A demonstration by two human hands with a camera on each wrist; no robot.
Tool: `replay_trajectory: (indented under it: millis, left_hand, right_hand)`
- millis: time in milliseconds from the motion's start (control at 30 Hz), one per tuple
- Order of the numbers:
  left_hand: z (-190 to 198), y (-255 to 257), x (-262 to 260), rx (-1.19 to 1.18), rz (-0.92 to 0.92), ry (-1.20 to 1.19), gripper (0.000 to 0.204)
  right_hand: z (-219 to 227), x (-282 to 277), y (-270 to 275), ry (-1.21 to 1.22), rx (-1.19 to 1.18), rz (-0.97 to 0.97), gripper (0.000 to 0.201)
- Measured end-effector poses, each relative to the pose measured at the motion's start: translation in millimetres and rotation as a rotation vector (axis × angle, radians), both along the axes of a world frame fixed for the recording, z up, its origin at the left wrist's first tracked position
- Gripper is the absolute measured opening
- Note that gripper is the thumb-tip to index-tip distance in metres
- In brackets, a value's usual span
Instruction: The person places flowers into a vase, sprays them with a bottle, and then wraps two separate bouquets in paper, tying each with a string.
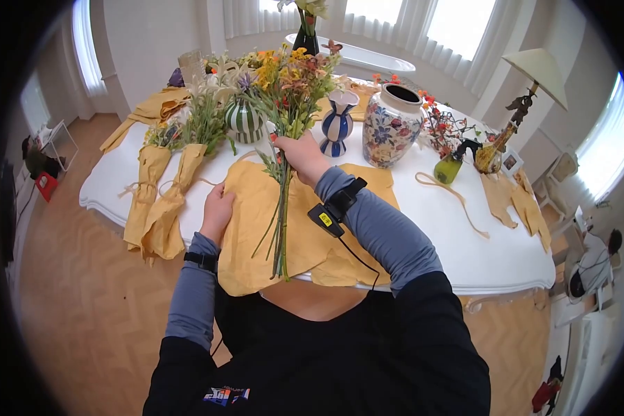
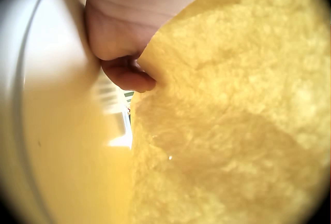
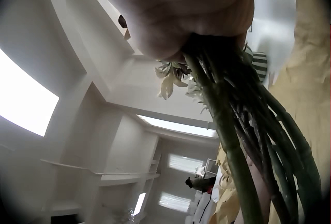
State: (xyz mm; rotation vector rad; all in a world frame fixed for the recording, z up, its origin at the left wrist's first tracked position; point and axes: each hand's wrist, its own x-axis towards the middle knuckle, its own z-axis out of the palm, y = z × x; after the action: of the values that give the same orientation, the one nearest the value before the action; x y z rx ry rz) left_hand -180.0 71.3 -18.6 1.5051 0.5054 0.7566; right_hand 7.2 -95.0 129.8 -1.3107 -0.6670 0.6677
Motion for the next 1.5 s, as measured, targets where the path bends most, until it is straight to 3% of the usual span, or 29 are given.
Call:
replay_trajectory:
  millis: [267,567,700,867,1100,1200,1267,1367,1400,1467,1500]
  left_hand:
    - [-0.2,-0.2,-0.8,-0.025,-0.063,-0.065,0.043]
    - [9.1,-4.8,-1.8,-0.049,-0.127,-0.038,0.044]
    - [18.7,-13.9,-5.6,-0.081,-0.138,0.043,0.045]
    - [27.6,-32.9,-18.2,-0.108,-0.204,0.086,0.044]
    - [26.1,-38.1,-23.6,-0.143,-0.194,0.123,0.043]
    - [31.0,-41.0,-25.7,-0.228,-0.203,0.091,0.042]
    - [34.8,-48.7,-25.8,-0.274,-0.222,0.078,0.041]
    - [46.1,-67.0,-17.3,-0.277,-0.311,-0.042,0.046]
    - [54.1,-74.0,-13.1,-0.268,-0.314,-0.035,0.046]
    - [71.7,-88.6,0.4,-0.242,-0.420,-0.077,0.047]
    - [81.1,-97.6,7.9,-0.241,-0.439,-0.067,0.048]
  right_hand:
    - [-31.5,-6.0,9.5,0.035,-0.149,0.009,0.011]
    - [-80.7,20.4,8.3,0.214,-0.331,0.157,0.015]
    - [-86.9,16.6,3.8,0.269,-0.280,0.162,0.015]
    - [-82.0,17.1,-5.8,0.119,-0.248,0.144,0.012]
    - [-89.7,16.0,-13.4,0.132,-0.223,0.216,0.019]
    - [-97.4,24.4,-11.9,-0.008,-0.336,0.146,0.032]
    - [-101.3,29.6,-10.3,-0.380,-0.422,0.125,0.050]
    - [-91.5,22.7,-18.3,-0.486,-0.465,0.119,0.063]
    - [-83.4,17.4,-21.7,-0.480,-0.456,0.115,0.063]
    - [-70.0,10.9,-28.5,-0.725,-0.787,-0.018,0.056]
    - [-80.8,16.7,-27.0,-0.725,-0.784,-0.022,0.056]
